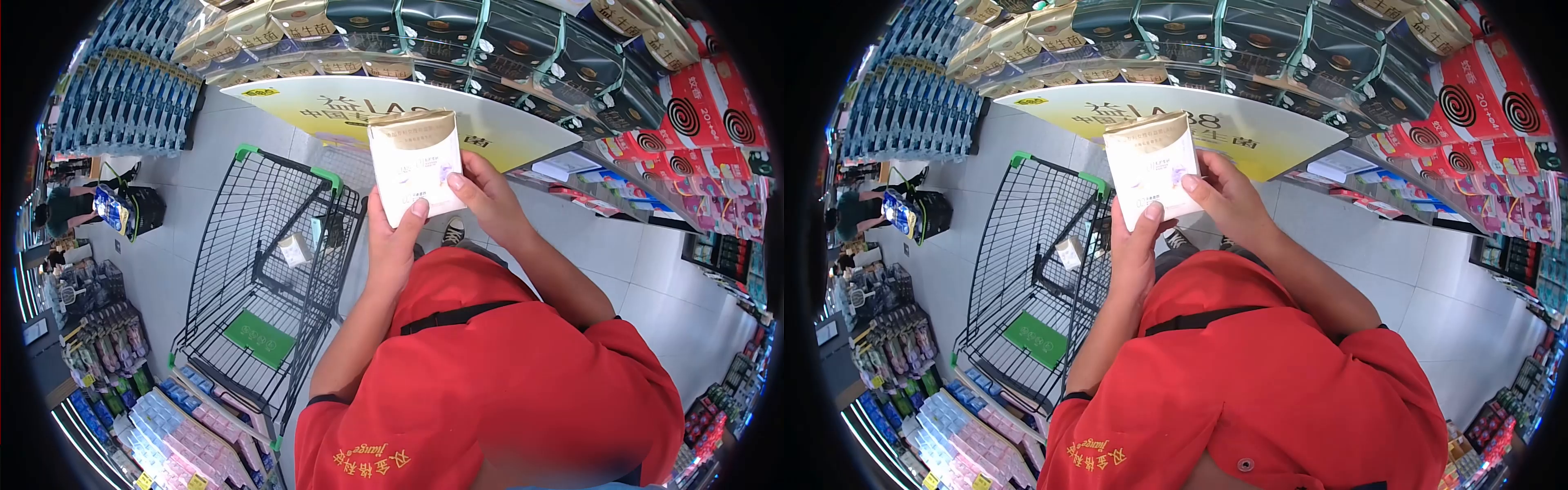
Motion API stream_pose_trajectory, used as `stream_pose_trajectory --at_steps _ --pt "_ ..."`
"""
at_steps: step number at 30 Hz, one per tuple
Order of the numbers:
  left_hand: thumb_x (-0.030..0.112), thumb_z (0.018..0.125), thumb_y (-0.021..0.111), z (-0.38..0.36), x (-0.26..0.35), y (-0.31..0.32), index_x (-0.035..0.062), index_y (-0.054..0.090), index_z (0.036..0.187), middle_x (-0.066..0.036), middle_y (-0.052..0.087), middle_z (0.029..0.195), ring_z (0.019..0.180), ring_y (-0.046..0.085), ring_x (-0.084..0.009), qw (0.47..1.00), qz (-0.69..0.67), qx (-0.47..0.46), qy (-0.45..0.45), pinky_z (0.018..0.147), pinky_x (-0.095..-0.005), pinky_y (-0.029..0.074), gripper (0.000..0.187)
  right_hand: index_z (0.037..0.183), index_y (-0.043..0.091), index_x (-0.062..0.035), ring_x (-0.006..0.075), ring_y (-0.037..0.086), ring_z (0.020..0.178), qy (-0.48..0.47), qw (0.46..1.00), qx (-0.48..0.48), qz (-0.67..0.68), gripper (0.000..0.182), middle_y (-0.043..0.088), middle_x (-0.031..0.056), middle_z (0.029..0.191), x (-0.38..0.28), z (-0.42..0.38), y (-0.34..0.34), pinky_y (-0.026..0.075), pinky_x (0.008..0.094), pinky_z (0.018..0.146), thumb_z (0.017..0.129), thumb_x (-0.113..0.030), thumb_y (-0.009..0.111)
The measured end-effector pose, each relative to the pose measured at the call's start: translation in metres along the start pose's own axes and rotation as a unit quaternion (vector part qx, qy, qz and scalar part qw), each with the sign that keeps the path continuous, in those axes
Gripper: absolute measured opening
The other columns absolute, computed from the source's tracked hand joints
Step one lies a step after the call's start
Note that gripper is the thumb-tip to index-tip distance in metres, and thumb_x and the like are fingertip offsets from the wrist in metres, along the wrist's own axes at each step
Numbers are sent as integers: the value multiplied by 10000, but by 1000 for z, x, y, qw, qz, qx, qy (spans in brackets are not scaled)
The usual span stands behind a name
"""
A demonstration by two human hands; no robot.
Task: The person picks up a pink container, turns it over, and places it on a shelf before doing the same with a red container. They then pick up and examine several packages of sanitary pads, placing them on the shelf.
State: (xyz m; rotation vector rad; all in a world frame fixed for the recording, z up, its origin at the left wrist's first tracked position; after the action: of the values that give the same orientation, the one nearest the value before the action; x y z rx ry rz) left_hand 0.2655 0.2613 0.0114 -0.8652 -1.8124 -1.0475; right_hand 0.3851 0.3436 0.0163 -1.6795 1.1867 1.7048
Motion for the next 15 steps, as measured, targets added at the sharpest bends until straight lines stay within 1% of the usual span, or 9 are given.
stream_pose_trajectory --at_steps 7,15 --pt "252 914 624 -2 -1 2 31 338 1339 -133 511 1261 1120 548 -210 1000 -3 -1 3 893 -361 494 557 1321 451 35 155 564 1053 -19 999 12 -24 482 588 115 1178 -1 -3 -6 438 313 934 941 -231 583" --pt "269 914 614 -3 -1 4 26 325 1351 -139 508 1264 1121 547 -213 1000 2 -6 0 892 -362 495 577 1308 449 50 156 568 1033 -19 999 15 -30 489 592 117 1171 -1 -2 -6 441 307 921 935 -228 599"
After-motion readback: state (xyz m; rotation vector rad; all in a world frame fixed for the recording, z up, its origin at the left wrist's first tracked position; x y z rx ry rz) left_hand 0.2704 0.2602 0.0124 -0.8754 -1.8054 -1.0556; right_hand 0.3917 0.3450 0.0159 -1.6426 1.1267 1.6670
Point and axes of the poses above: each hand's wrist, its own z-axis towards the middle knuckle, its own y-axis out of the palm, x = y × z, the point moved 9 cm from there along z, towards the middle knuckle
